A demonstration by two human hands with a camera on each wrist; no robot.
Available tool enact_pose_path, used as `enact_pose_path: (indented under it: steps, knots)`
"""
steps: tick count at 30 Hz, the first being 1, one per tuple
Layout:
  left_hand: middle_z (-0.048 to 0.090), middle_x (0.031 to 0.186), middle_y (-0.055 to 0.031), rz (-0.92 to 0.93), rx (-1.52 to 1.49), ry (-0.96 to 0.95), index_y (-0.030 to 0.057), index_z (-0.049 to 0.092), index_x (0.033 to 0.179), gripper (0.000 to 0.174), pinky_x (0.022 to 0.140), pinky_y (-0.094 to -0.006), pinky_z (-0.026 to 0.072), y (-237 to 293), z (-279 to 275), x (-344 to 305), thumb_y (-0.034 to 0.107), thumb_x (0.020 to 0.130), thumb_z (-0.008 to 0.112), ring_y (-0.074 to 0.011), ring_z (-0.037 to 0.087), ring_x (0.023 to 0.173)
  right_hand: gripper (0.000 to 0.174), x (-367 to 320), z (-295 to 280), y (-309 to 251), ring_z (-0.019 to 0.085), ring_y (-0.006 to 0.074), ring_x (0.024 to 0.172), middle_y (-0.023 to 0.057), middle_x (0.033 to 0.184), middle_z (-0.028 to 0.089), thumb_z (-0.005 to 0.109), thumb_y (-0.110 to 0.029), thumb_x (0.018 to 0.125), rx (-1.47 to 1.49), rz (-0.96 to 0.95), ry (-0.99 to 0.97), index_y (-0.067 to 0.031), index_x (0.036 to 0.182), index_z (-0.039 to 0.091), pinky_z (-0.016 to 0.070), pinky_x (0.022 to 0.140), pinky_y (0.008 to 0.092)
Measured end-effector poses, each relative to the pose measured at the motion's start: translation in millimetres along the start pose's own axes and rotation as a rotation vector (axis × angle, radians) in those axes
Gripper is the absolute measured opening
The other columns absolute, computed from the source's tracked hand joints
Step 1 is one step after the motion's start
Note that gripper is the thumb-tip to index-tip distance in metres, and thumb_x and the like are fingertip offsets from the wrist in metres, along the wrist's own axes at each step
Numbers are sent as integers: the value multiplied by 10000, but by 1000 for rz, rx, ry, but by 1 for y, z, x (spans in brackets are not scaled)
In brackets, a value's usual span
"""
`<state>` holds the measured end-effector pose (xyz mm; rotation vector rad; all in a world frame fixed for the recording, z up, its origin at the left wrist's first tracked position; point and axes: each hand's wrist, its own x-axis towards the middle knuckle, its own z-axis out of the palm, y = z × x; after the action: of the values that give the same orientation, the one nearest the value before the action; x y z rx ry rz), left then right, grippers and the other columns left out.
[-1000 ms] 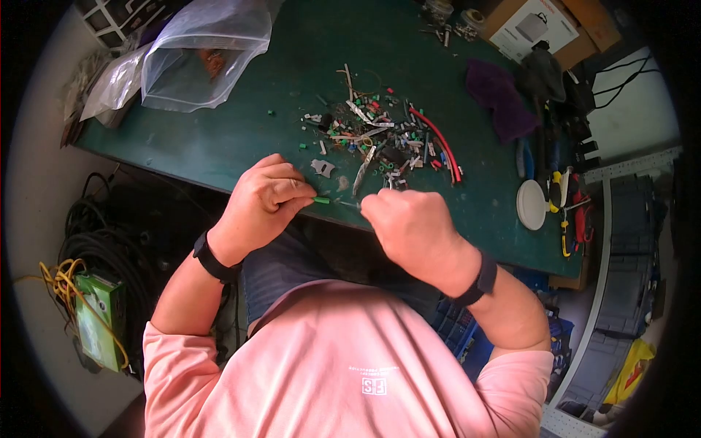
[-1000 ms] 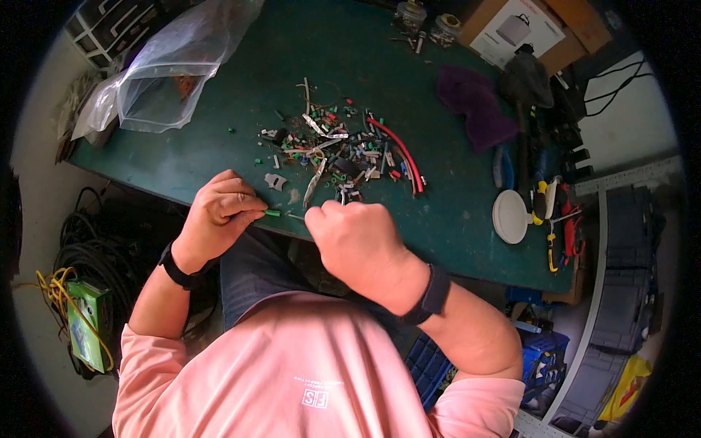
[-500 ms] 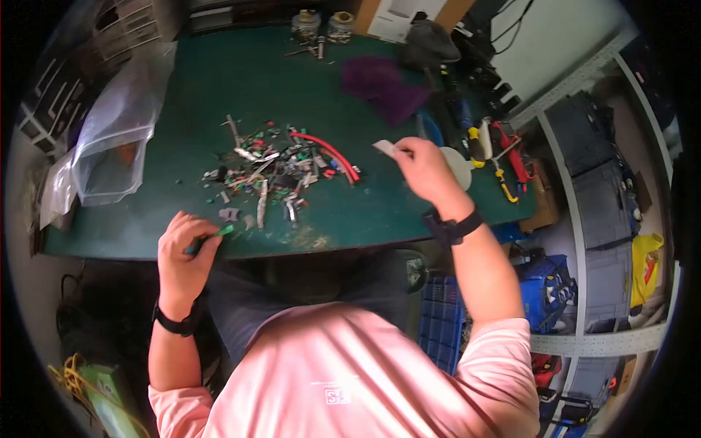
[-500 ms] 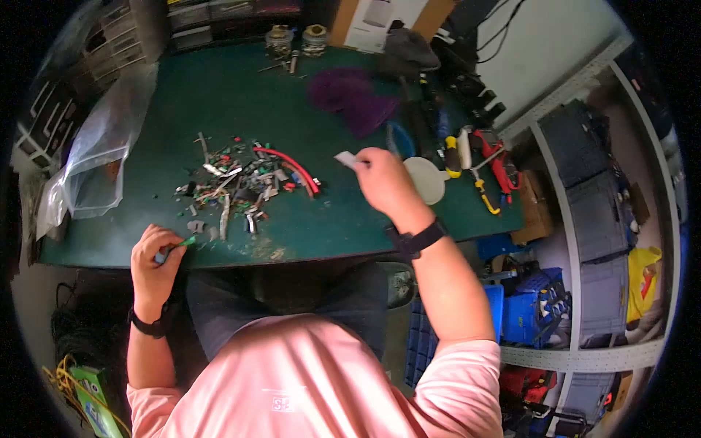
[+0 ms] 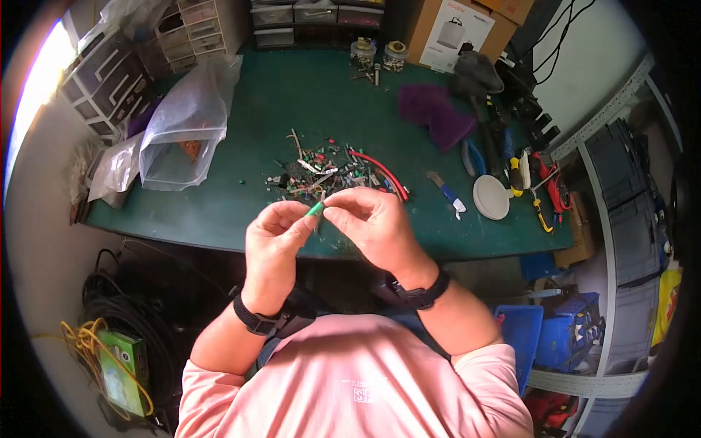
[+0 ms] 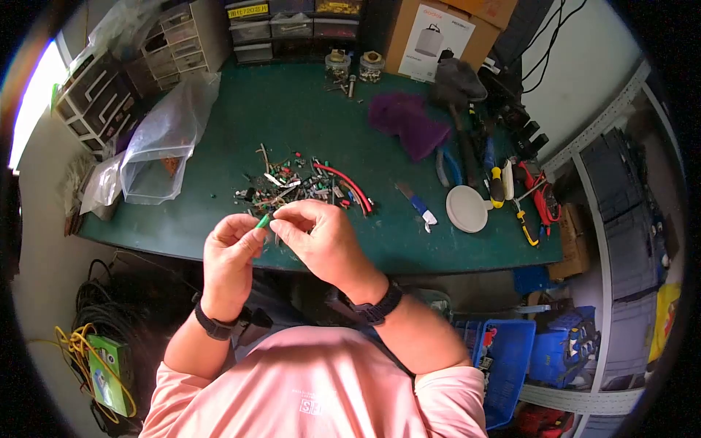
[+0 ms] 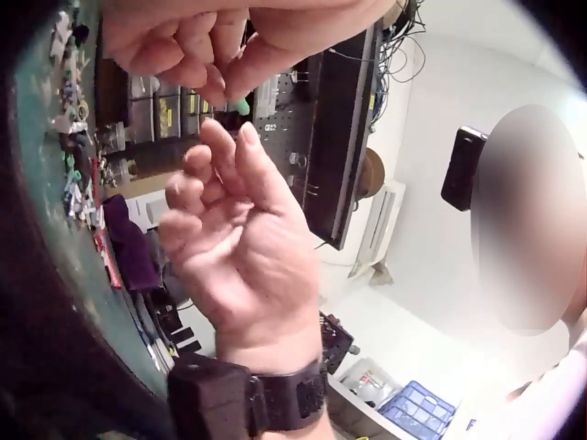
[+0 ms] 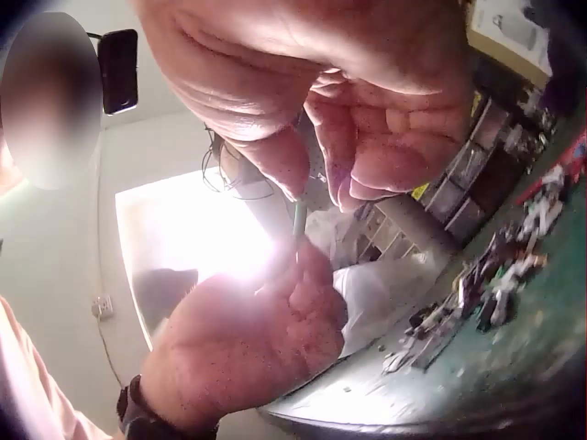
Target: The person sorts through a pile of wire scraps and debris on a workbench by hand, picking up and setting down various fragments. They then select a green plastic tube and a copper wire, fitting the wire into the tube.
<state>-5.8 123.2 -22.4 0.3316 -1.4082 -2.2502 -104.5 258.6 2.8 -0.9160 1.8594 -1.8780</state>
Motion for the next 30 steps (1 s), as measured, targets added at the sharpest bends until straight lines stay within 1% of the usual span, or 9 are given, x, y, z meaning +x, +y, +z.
enact_pose_path:
  steps: [4,10,12,14,16,17,23,28,30]
  knots:
    - [643,823,23,1,-2,0,23,660,957,120,618,-181,405,-4,3,-1,15,851,716,-34,533,703,116,0,7,11,630,80,814,40,907,697,686,-45,893,74,25,-23,33,978,694,511,720,222]
    - [638,819,18,-57,-5,-7,20,649,938,128,606,-185,421,-8,4,0,-3,835,724,-39,539,689,115,-4,6,13,623,74,778,30,856,692,673,-33,894,-2,-10,30,25,991,693,511,701,221]
    - [639,819,15,-57,11,-8,19,646,933,129,613,-187,428,-9,5,1,-4,833,725,-43,544,691,100,-5,6,8,636,87,734,72,835,698,656,-21,877,73,62,28,44,948,682,519,656,236]
    - [639,819,11,-55,28,-9,17,643,928,129,620,-188,436,-10,4,1,-4,831,726,-47,549,693,102,-6,7,11,635,88,730,71,826,695,655,-22,875,62,40,39,44,949,680,518,652,237]
    - [644,844,-38,-56,22,-33,8,611,961,151,663,-231,464,-12,3,1,-20,844,703,-105,578,717,104,-6,7,16,634,88,726,70,817,691,654,-22,873,53,17,54,45,950,679,517,649,239]
    - [644,844,-38,-59,27,-35,8,611,961,151,663,-231,464,-11,3,1,-20,844,703,-105,578,717,100,-6,7,18,635,89,723,69,811,690,649,-20,874,45,-10,59,43,947,678,517,647,239]
    - [646,846,-54,-126,-38,-84,4,602,961,147,678,-242,483,-11,2,4,2,853,703,-129,600,727,94,-8,6,14,643,98,715,76,810,688,618,-1,885,68,-23,42,57,942,663,523,637,238]
    - [653,831,-62,-239,-238,-85,-3,614,939,105,649,-242,483,-11,2,5,8,869,692,-137,599,690,98,-9,5,7,647,102,707,84,802,687,598,7,894,144,13,12,72,943,653,528,632,242]
    - [651,819,-66,-242,-254,-100,-3,613,933,93,647,-244,484,-12,0,6,16,877,684,-139,598,684,104,-9,4,7,630,76,762,43,853,684,612,-11,915,115,63,-6,49,978,668,516,675,225]
